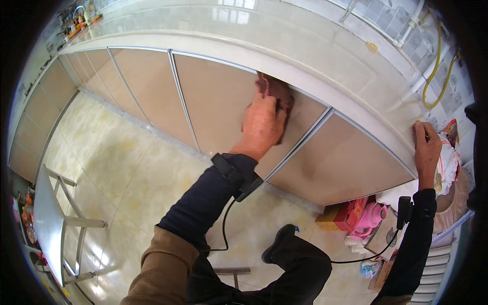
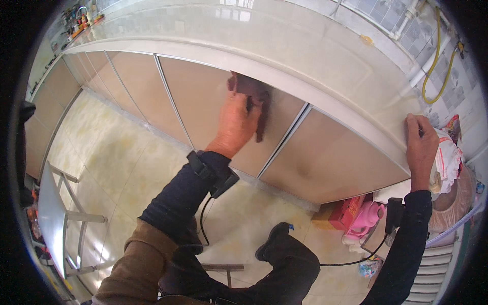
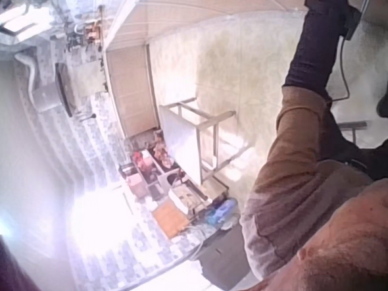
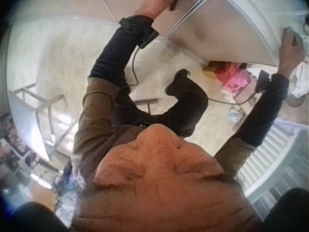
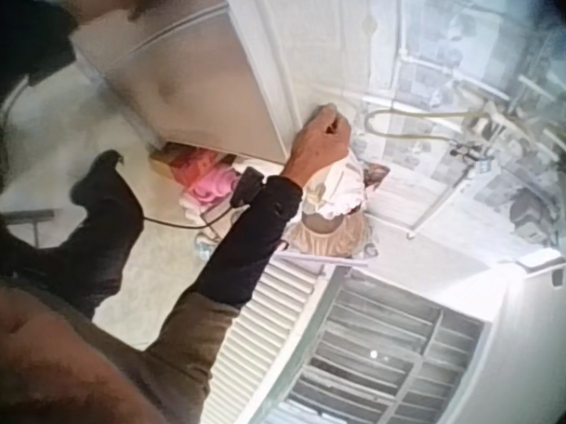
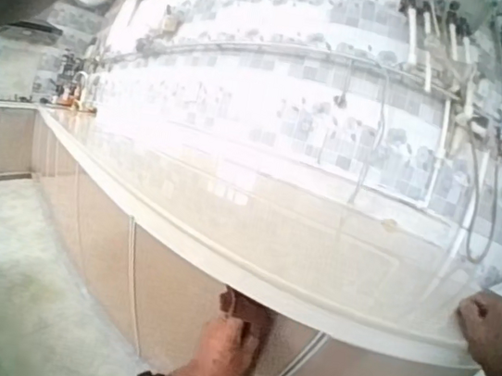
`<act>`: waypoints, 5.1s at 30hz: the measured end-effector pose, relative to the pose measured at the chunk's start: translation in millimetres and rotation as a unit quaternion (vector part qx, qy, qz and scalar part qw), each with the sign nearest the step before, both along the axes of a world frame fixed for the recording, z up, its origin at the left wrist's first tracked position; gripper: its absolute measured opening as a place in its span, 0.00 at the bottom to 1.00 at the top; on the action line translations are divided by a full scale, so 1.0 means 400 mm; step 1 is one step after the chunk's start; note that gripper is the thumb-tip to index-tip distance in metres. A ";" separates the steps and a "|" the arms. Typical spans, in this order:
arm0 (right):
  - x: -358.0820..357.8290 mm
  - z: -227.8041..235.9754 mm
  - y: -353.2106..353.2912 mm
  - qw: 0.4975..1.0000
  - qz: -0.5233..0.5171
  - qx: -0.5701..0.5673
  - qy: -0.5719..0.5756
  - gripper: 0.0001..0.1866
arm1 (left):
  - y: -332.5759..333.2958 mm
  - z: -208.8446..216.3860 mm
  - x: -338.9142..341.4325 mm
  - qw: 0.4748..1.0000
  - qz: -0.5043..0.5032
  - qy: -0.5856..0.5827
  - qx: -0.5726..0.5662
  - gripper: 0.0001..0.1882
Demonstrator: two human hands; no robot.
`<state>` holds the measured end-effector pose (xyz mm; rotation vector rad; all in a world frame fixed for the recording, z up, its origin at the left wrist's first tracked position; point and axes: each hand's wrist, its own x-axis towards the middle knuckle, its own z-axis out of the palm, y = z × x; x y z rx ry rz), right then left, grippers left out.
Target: The person wipes the front panels of a beige kitchen cabinet using a brown cloth. They move methodically across the surface, cleaning each panel in sequence.
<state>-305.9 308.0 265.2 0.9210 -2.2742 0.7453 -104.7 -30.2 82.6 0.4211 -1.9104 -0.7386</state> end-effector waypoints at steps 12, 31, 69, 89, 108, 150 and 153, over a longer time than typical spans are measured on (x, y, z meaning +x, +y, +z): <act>0.008 0.002 -0.009 1.000 0.004 0.001 0.007 0.18 | -0.336 -0.146 0.154 0.979 0.193 0.019 0.068 0.15; -0.003 0.005 0.008 1.000 0.001 0.009 0.010 0.17 | 0.102 -0.104 -0.036 0.995 -0.035 -0.077 -0.050 0.27; -0.032 0.007 0.024 1.000 -0.010 0.013 -0.007 0.15 | 0.158 -0.346 -0.016 0.983 -0.005 -0.013 0.185 0.19; -0.041 0.015 0.047 1.000 -0.014 0.018 -0.020 0.18 | -0.049 -0.385 0.045 0.967 0.066 0.009 0.247 0.14; -0.094 0.019 0.094 0.999 -0.012 0.005 -0.050 0.19 | -0.405 -0.563 0.131 0.922 0.313 -0.107 0.201 0.24; -0.114 0.028 0.111 0.998 -0.009 0.006 -0.066 0.19 | -0.093 -0.476 0.028 0.868 -0.168 -0.055 0.464 0.15; -0.104 0.033 0.113 0.998 -0.017 0.023 -0.062 0.21 | -0.180 -0.510 0.111 0.973 0.010 -0.225 0.057 0.28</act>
